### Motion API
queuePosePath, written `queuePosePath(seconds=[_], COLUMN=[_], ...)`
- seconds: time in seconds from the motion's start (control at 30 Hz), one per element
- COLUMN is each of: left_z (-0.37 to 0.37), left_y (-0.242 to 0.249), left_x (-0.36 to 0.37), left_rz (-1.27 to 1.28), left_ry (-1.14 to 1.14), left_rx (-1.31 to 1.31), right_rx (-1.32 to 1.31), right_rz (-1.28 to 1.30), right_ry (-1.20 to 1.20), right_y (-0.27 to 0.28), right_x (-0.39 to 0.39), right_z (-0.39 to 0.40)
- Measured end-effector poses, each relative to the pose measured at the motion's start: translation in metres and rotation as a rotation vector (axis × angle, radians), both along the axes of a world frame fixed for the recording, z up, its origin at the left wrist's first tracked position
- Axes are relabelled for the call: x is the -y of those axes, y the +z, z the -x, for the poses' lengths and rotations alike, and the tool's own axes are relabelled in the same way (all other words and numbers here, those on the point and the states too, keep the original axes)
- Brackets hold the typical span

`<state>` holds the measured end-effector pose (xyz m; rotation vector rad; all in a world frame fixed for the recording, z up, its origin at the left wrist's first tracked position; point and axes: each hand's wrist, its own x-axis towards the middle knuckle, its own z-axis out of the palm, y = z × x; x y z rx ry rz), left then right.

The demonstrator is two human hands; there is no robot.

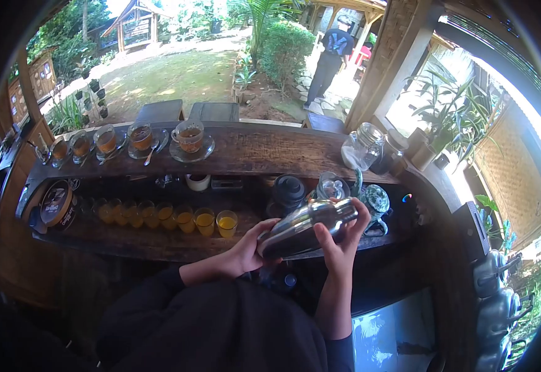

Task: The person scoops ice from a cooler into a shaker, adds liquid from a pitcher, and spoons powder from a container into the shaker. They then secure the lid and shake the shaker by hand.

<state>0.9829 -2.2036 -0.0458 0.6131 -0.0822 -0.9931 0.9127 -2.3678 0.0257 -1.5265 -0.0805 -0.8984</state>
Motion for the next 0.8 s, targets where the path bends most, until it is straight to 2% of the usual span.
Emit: queuePosePath(seconds=[0.07,0.1,0.2,0.27,0.43,0.47,0.5,0.57,0.67,0.8], left_z=[-0.004,0.0,0.002,0.006,0.013,0.013,0.014,0.009,0.007,0.01], left_y=[-0.015,-0.014,-0.027,-0.027,-0.031,-0.03,-0.028,-0.021,-0.009,0.001], left_x=[0.002,0.004,0.01,0.011,0.007,0.006,0.005,0.003,0.0,-0.006], left_rz=[-0.04,-0.087,-0.061,-0.058,-0.06,-0.079,-0.097,-0.1,-0.123,-0.153], left_ry=[-0.17,-0.148,-0.266,-0.257,-0.18,-0.107,-0.033,-0.031,-0.032,-0.039], left_rx=[-0.223,-0.19,-0.254,-0.261,-0.278,-0.263,-0.248,-0.254,-0.244,-0.212], right_rx=[-0.067,-0.058,-0.12,-0.11,0.022,0.024,0.097,0.192,0.219,0.05], right_rz=[0.03,-0.01,-0.012,-0.08,0.01,0.01,0.044,0.07,0.076,0.159], right_ry=[0.173,0.22,0.079,0.063,0.066,0.069,0.056,0.04,0.103,0.172], right_y=[0.006,0.012,0.014,0.011,-0.009,-0.011,-0.013,-0.017,-0.008,0.003], right_x=[0.001,-0.003,-0.018,-0.028,-0.023,-0.023,-0.023,-0.023,-0.023,-0.016], right_z=[0.004,0.004,-0.002,-0.006,-0.016,-0.016,-0.015,-0.015,-0.014,-0.008])
